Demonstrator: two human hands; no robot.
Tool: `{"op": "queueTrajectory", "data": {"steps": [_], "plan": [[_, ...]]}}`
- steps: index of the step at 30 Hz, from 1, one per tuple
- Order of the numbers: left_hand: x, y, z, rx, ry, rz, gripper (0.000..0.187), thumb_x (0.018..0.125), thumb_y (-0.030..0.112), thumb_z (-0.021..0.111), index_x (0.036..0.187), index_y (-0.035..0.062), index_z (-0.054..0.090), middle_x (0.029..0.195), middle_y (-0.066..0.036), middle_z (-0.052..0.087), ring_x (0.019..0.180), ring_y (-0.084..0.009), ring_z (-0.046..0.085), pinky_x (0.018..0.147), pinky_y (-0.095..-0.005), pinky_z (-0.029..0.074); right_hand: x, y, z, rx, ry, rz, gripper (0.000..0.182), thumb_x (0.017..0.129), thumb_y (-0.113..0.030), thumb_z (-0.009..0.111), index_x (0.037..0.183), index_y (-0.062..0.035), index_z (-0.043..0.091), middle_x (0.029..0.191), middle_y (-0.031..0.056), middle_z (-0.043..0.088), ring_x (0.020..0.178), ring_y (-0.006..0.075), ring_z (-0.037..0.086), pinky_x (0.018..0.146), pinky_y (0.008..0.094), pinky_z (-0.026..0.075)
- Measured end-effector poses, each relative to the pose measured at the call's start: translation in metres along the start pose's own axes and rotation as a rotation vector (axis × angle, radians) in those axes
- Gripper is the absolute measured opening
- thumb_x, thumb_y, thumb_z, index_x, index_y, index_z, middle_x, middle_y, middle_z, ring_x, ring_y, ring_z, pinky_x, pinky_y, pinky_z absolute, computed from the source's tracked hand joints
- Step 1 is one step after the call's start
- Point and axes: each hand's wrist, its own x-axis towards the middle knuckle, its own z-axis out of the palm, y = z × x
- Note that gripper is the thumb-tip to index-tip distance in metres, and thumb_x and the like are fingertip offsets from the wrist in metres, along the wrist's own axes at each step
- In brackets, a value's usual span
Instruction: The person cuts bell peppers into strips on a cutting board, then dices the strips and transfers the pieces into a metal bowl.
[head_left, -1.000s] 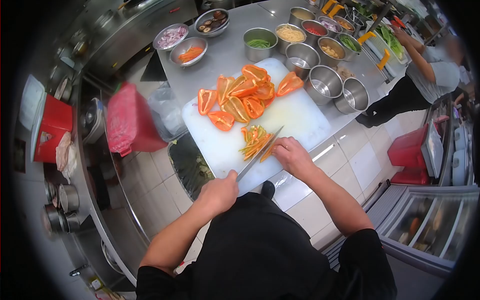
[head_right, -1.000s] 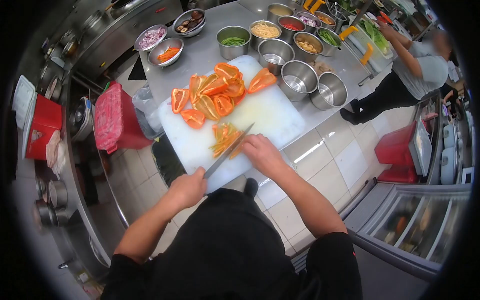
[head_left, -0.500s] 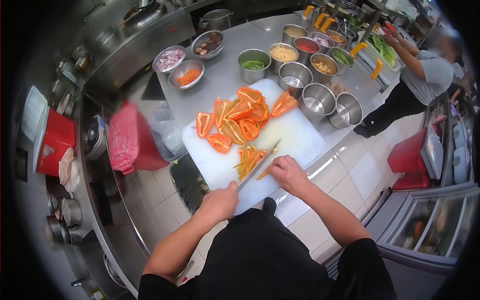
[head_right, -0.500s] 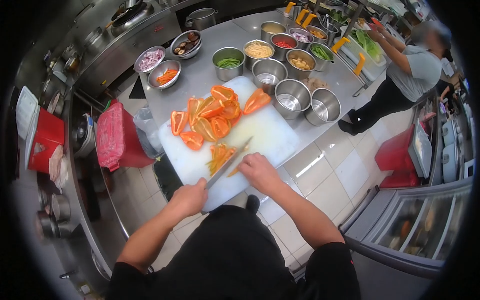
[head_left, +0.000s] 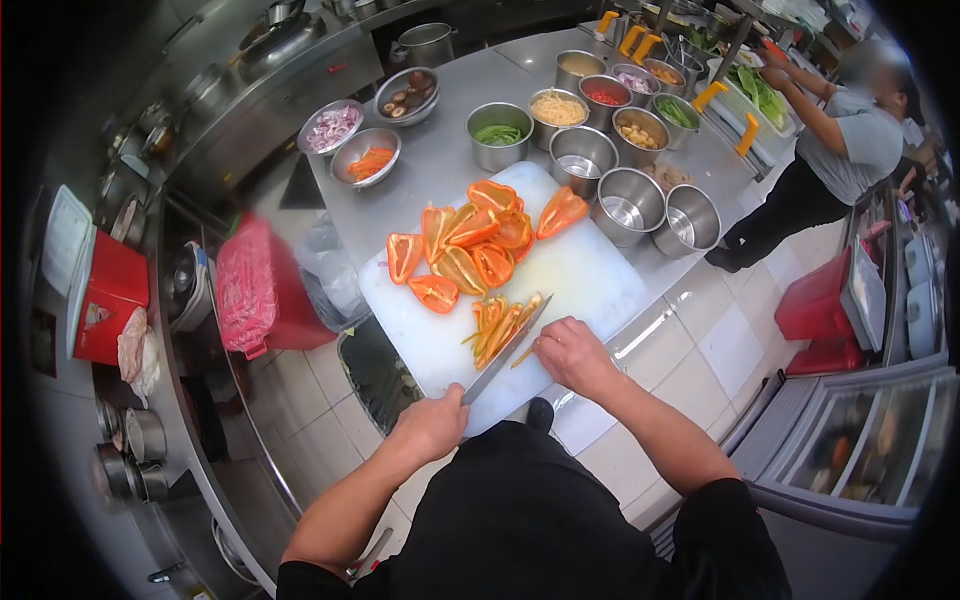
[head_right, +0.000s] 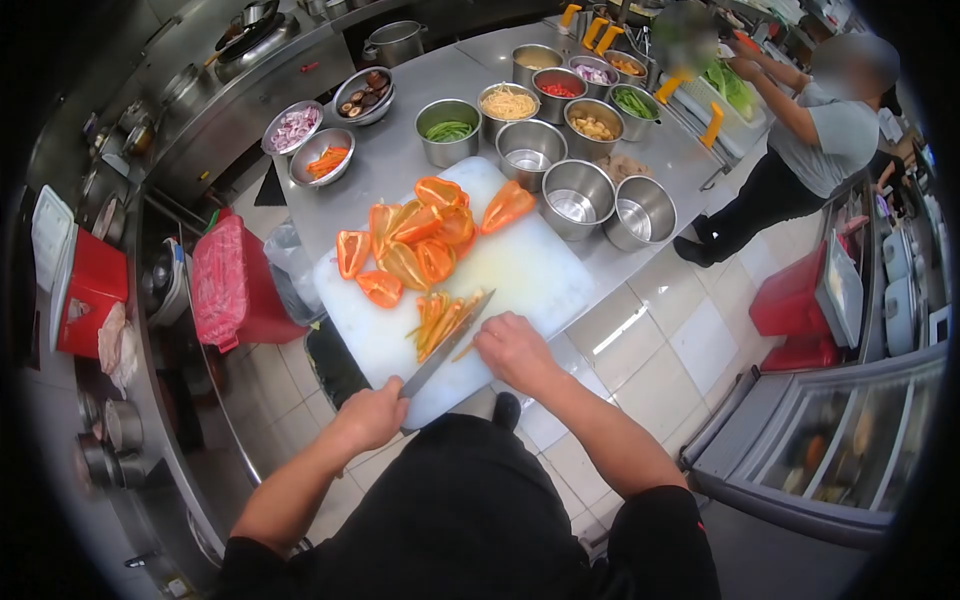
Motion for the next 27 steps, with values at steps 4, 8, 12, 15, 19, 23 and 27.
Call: {"op": "queueTrajectory", "data": {"steps": [4,8,12,15,19,23,27], "plan": [[-0.006,-0.008,0.006,-0.02,0.058,-0.038,0.035,0.105,0.033,0.046,0.122,0.0022,0.048,0.092,-0.031,0.07,0.094,-0.0501,0.068,0.088,-0.0592,0.051,0.005,0.0,-0.006,0.066,-0.036,0.102,0.009,0.083,-0.003,0.068,0.09,-0.0071,0.065,0.092,0.0094,0.059,0.088,0.0316,0.061,0.076,0.0428,0.051],[-0.004,-0.022,0.02,-0.173,0.152,-0.009,0.036,0.104,0.031,0.046,0.121,-0.0004,0.047,0.09,-0.033,0.069,0.092,-0.0529,0.067,0.087,-0.0597,0.051,0.024,0.006,-0.003,0.087,0.043,0.272,0.009,0.086,-0.005,0.067,0.094,-0.0046,0.065,0.095,0.0141,0.058,0.087,0.0355,0.062,0.075,0.0464,0.052],[-0.012,-0.033,0.032,-0.317,0.199,0.004,0.033,0.102,0.029,0.047,0.116,-0.0006,0.045,0.086,-0.034,0.068,0.089,-0.0537,0.067,0.085,-0.0601,0.051,0.053,0.032,-0.004,-0.081,-0.201,0.306,0.009,0.089,-0.007,0.064,0.098,-0.0035,0.065,0.102,0.0184,0.058,0.092,0.0371,0.065,0.077,0.0469,0.054],[-0.03,-0.041,0.022,-0.226,0.18,0.033,0.03,0.101,0.028,0.048,0.112,0.001,0.045,0.083,-0.034,0.067,0.086,-0.0534,0.066,0.082,-0.0609,0.051,0.062,0.038,-0.013,-0.085,-0.307,0.429,0.012,0.088,-0.008,0.062,0.099,-0.0035,0.065,0.109,0.0203,0.058,0.095,0.039,0.066,0.08,0.0484,0.056],[-0.045,-0.05,0.019,0.0,0.155,0.135,0.027,0.099,0.029,0.05,0.11,0.0038,0.047,0.077,-0.032,0.067,0.078,-0.0537,0.066,0.075,-0.0631,0.052,0.052,0.055,-0.012,-0.058,-0.324,0.527,0.02,0.082,-0.011,0.064,0.101,-0.0024,0.066,0.114,0.0231,0.062,0.098,0.0409,0.067,0.087,0.0507,0.057],[-0.028,-0.035,0.021,0.085,0.198,0.16,0.03,0.097,0.034,0.055,0.107,0.006,0.058,0.079,-0.031,0.069,0.079,-0.053,0.068,0.078,-0.0625,0.054,0.054,0.043,-0.022,0.0,-0.274,0.59,0.025,0.082,-0.012,0.065,0.104,-0.0015,0.066,0.118,0.0236,0.061,0.101,0.041,0.067,0.086,0.0512,0.057],[-0.022,-0.044,0.015,0.059,0.131,0.13,0.032,0.097,0.031,0.052,0.108,0.0026,0.061,0.084,-0.029,0.072,0.085,-0.0479,0.071,0.083,-0.0557,0.056,0.068,0.049,-0.01,-0.058,-0.344,0.481,0.019,0.088,-0.015,0.061,0.102,-0.0037,0.067,0.111,0.0232,0.06,0.096,0.0402,0.068,0.083,0.0516,0.057]]}}
